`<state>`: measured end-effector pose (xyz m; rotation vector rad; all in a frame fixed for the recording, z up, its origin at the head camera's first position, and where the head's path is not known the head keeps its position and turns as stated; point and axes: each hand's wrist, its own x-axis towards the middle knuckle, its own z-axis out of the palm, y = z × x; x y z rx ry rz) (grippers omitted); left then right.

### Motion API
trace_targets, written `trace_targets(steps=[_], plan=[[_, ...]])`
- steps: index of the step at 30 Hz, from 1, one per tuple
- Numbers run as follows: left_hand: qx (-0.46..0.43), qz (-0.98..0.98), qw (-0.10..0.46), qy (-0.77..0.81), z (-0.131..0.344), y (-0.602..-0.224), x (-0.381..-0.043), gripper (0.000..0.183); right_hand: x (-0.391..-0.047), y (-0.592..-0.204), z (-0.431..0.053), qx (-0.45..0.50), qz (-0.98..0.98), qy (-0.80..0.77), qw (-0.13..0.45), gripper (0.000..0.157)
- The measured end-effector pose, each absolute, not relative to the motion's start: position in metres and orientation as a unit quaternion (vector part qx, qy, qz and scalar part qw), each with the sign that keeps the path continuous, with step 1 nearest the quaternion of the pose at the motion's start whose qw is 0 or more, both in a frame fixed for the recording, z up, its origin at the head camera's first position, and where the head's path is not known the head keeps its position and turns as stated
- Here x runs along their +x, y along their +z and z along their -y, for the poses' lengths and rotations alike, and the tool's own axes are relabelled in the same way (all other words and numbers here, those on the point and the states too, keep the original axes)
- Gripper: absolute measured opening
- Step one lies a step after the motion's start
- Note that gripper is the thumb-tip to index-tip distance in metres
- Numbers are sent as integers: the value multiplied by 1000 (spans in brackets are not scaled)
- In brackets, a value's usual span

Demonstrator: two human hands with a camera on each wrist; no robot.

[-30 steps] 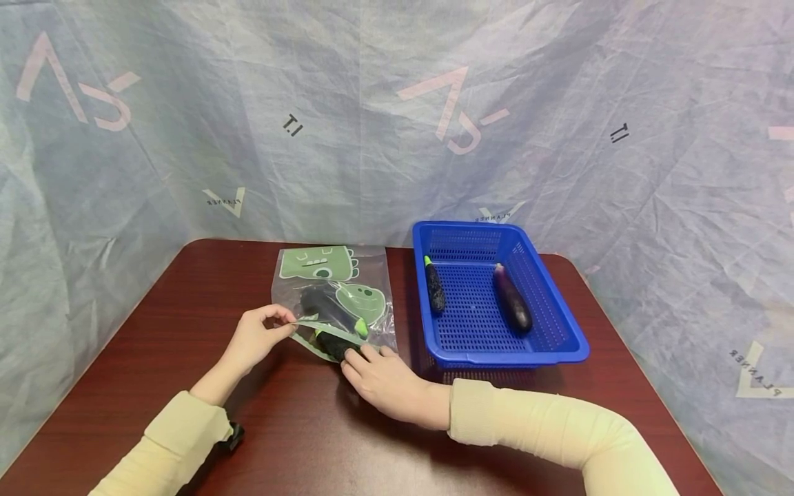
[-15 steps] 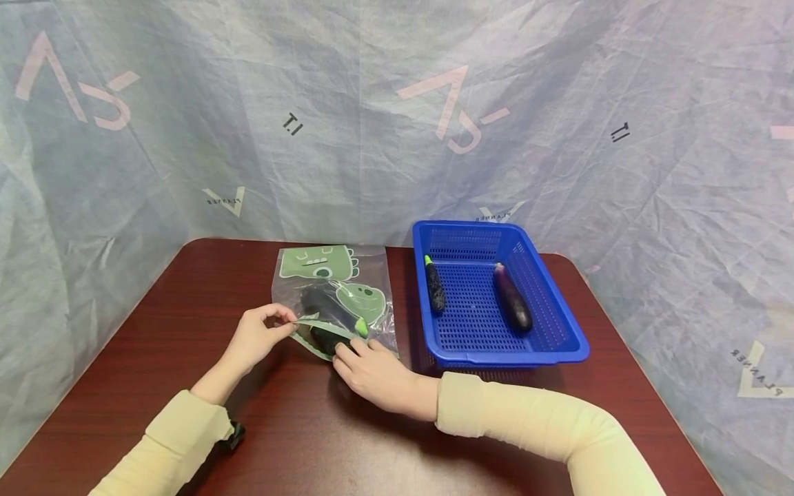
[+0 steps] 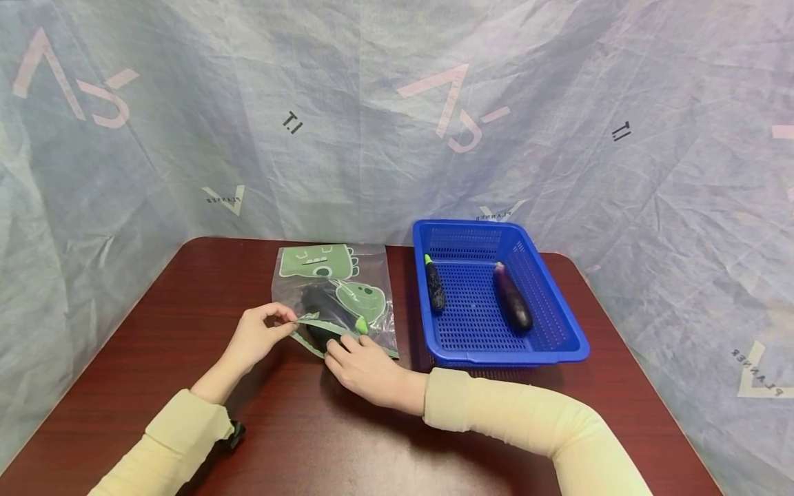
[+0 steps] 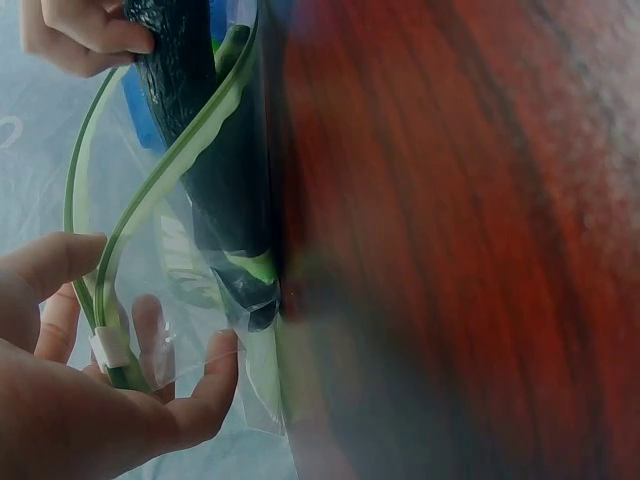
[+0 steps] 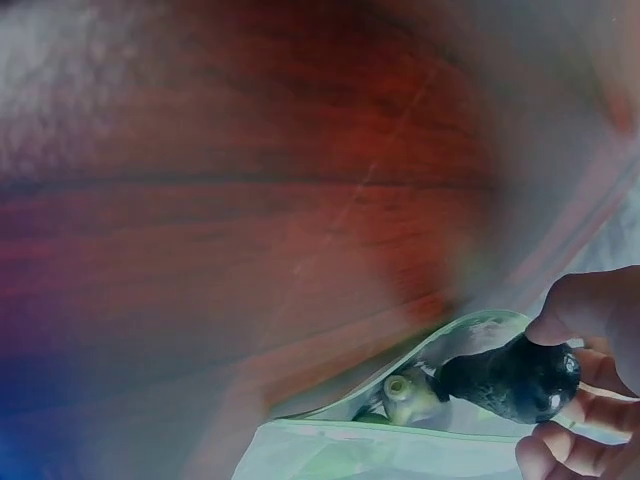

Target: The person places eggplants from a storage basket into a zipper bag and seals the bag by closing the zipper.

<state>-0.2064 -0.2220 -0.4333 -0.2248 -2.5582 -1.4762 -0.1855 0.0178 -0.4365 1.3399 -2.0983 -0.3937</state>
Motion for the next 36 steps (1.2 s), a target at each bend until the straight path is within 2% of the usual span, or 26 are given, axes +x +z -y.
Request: trace_targets(steps=[13,36], plan=[[-76,862,96,-492,222,-432,-206,6,-194,-445,-13,502,786,-162,321,19],[-74,860,88,-497,222,-431,-206,8,-195,-451,-27,528,777,-167,300,20]])
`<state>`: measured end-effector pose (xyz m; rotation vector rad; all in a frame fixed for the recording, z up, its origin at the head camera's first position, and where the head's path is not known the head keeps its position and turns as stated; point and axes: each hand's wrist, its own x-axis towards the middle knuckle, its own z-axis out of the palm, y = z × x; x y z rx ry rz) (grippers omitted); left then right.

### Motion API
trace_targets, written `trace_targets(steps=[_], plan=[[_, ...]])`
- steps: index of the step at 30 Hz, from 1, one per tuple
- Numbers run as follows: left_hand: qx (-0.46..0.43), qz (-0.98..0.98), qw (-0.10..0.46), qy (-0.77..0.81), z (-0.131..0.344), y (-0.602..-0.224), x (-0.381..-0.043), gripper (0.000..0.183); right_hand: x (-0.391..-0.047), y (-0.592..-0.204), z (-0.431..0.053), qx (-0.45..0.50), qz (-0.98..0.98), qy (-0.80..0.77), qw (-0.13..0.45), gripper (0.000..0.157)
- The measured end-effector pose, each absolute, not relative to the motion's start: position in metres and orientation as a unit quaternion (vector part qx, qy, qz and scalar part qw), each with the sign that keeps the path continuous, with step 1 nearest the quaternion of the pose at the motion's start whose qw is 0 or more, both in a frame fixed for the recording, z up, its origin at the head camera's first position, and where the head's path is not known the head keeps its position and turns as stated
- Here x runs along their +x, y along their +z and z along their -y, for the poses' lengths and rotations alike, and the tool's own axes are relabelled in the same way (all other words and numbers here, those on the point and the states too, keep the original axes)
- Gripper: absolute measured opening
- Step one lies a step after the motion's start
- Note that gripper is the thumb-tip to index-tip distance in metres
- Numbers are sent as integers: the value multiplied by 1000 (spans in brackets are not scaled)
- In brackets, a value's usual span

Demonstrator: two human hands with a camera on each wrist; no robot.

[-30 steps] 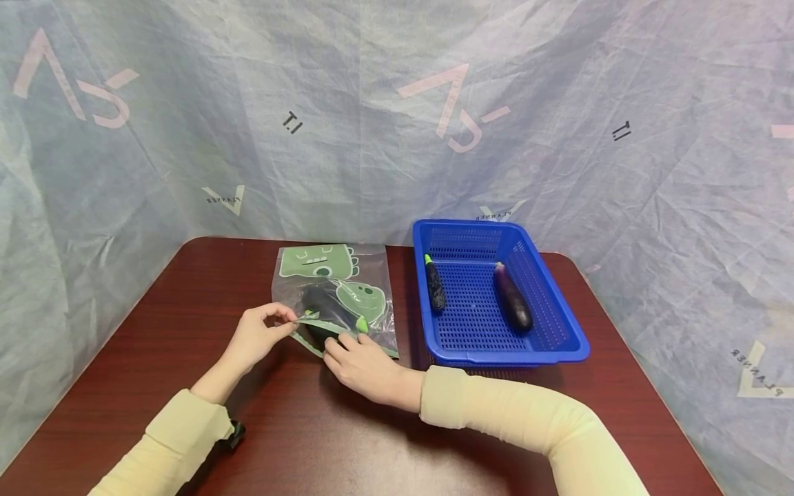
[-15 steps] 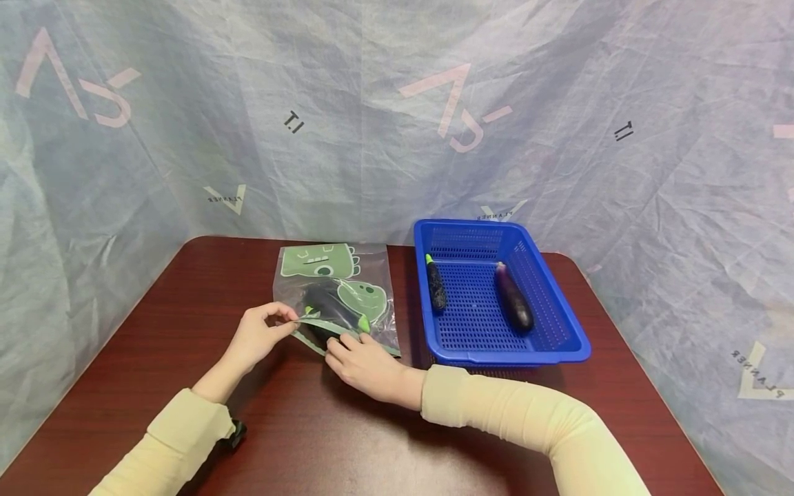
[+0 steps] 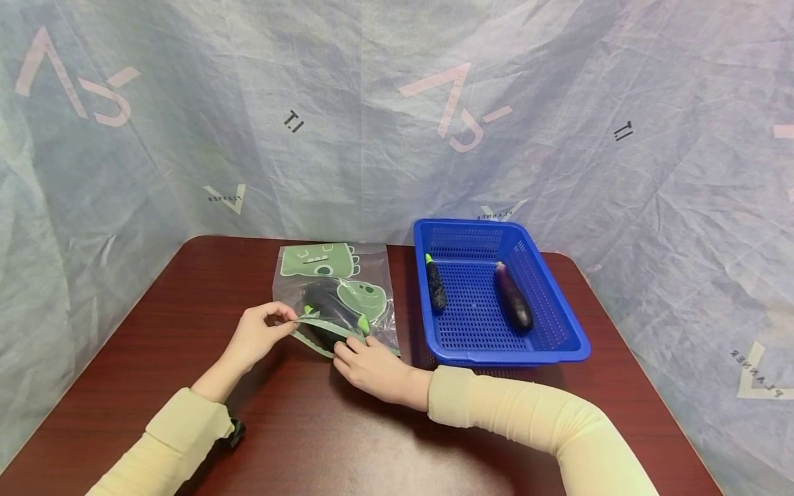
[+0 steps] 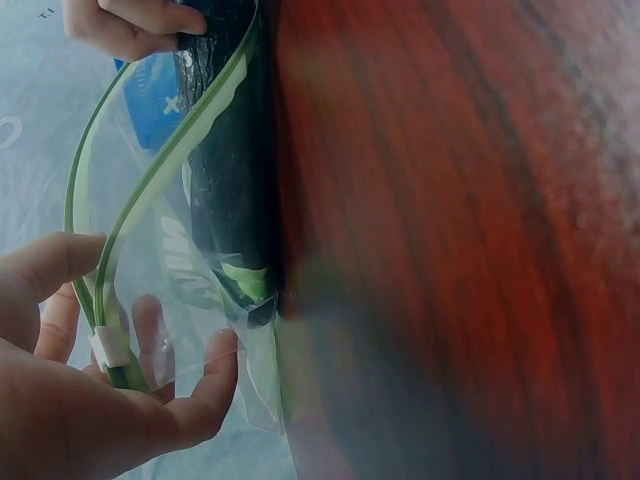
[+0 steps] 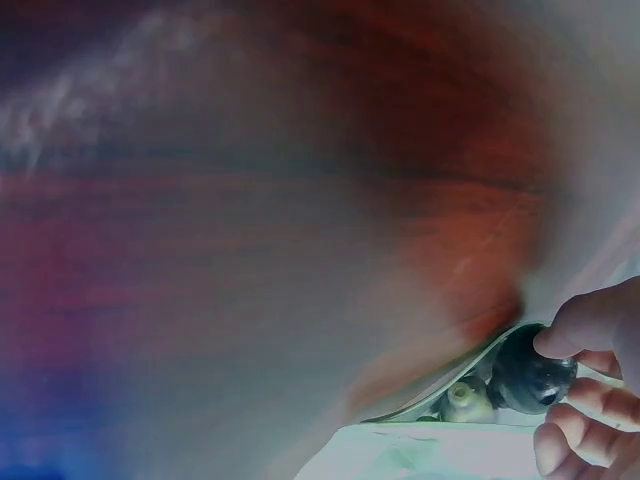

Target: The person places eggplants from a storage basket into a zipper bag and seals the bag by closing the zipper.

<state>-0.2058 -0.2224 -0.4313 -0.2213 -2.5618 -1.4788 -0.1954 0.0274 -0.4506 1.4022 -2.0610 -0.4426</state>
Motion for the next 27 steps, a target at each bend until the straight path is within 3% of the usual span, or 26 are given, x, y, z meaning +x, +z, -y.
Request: trace_targets(steps=[27], plan=[[-82,861,103,-492,222,-431,-207,9,-203,-442,-10,514,773,-164,335,21]])
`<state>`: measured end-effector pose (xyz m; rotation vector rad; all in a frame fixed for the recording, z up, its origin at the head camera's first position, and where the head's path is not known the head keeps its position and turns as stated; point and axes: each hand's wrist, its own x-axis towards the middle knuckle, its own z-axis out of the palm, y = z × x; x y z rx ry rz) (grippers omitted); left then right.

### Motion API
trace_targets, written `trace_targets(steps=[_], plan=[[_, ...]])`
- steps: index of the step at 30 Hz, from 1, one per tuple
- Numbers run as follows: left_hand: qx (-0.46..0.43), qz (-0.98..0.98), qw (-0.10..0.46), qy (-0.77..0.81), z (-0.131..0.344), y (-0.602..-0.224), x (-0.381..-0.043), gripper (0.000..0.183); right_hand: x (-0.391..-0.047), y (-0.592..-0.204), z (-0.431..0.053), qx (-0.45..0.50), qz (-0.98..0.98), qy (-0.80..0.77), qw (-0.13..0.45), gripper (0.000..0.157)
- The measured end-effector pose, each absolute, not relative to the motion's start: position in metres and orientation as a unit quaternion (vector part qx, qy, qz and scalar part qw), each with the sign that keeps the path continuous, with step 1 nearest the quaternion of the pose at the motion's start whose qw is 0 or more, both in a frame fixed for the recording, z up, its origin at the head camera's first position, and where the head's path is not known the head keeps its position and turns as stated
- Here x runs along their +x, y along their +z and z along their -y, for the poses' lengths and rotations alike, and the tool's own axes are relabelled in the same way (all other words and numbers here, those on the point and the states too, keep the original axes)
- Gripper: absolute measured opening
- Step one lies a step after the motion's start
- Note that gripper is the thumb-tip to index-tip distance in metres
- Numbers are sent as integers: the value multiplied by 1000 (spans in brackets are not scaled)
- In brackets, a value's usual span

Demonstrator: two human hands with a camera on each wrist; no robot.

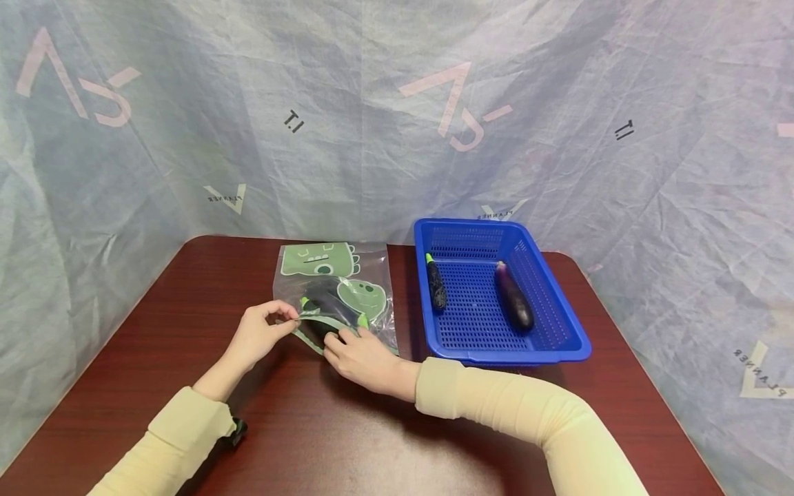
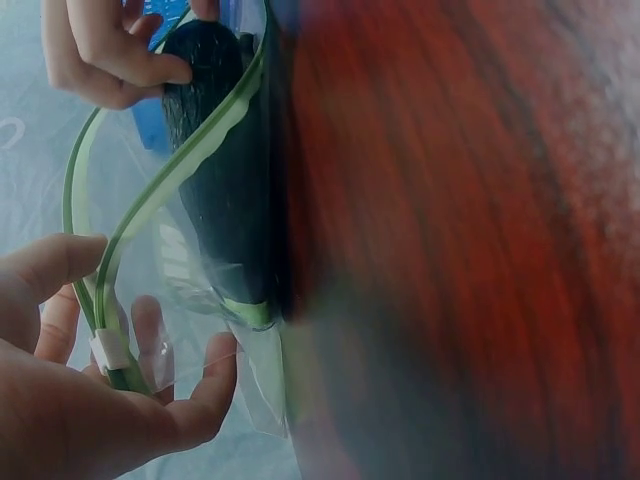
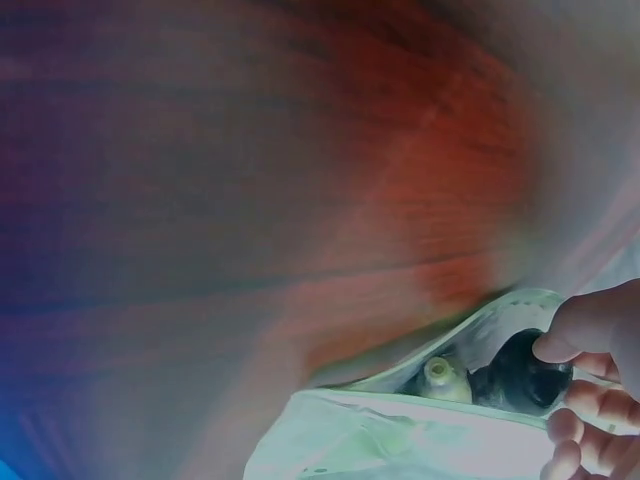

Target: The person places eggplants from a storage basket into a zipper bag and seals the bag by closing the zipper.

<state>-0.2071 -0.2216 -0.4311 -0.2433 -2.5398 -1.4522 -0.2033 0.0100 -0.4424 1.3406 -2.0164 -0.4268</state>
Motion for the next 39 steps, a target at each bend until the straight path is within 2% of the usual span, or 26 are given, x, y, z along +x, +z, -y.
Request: trace_targets(steps=[19,31,39], plan=[[-84,861,100,-491,218,-428,-208,9,-213,-442,4,500,761,-167,377,22],[-82,862,99,-491,219,-429,-208,10,-210,-441,2,503,769,-180,351,20],[-80,861,95,-493,218,-428,-207,10,-204,-436,-2,503,765,-173,362,20]])
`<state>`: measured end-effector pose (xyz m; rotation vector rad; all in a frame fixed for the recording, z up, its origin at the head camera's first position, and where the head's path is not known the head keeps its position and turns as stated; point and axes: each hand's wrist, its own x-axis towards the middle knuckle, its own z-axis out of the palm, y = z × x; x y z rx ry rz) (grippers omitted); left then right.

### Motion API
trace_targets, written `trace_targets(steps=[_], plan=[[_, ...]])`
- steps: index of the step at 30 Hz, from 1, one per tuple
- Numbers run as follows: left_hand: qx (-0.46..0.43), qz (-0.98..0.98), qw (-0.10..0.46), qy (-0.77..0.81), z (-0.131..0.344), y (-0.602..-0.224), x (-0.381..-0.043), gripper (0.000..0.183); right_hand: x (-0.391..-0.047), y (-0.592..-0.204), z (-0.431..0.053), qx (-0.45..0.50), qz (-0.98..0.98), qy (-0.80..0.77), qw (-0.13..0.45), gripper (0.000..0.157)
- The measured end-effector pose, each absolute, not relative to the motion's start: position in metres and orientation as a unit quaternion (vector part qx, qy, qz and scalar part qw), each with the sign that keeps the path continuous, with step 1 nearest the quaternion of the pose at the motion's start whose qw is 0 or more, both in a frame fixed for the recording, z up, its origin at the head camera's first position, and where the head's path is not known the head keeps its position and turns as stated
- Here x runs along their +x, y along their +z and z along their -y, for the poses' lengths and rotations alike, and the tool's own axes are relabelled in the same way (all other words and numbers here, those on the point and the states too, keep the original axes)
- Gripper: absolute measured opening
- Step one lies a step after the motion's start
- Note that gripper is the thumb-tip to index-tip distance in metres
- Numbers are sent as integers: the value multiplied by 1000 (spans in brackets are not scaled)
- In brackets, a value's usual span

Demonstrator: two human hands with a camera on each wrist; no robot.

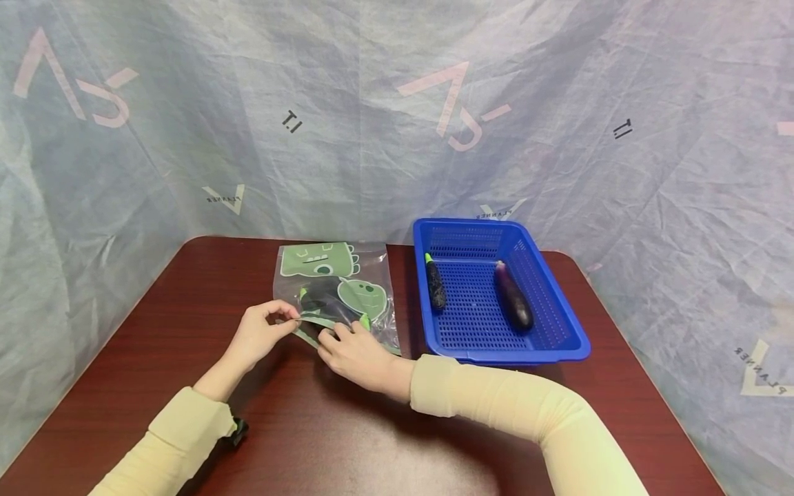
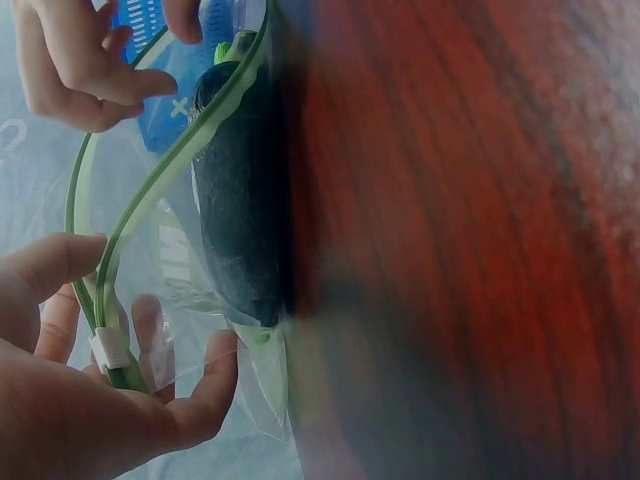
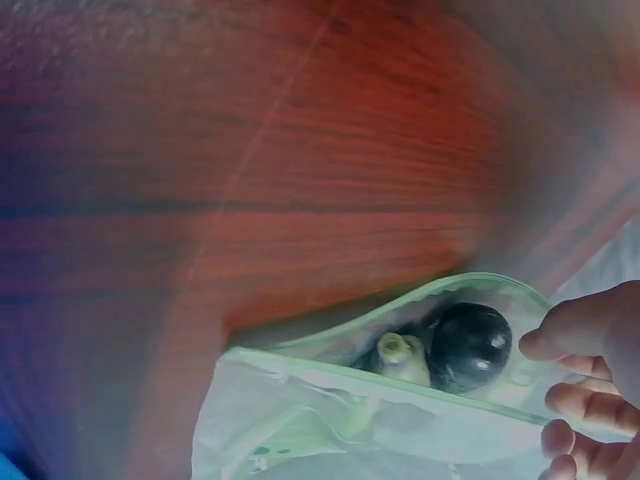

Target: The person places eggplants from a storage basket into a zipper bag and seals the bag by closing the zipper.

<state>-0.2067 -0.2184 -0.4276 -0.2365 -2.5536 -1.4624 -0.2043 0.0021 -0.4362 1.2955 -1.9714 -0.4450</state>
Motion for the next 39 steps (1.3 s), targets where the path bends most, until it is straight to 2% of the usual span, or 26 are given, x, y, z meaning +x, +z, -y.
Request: trace_targets(steps=[9,19,26,33,39], plan=[[-83,857,94,-500,218,-428,-205,10,-197,-418,-11,506,769,-186,345,15],[-79,858,95,-499,221,-431,-206,9,-209,-391,-23,517,759,-198,342,16],[-80,860,89,-496,222,-432,-207,8,-212,-373,-33,510,777,-200,310,9],[-79,863,89,-492,223,-433,-207,8,-211,-357,-41,494,807,-176,269,13],[-76,862,88,-493,224,-434,-207,7,-217,-343,-51,488,817,-144,273,11]])
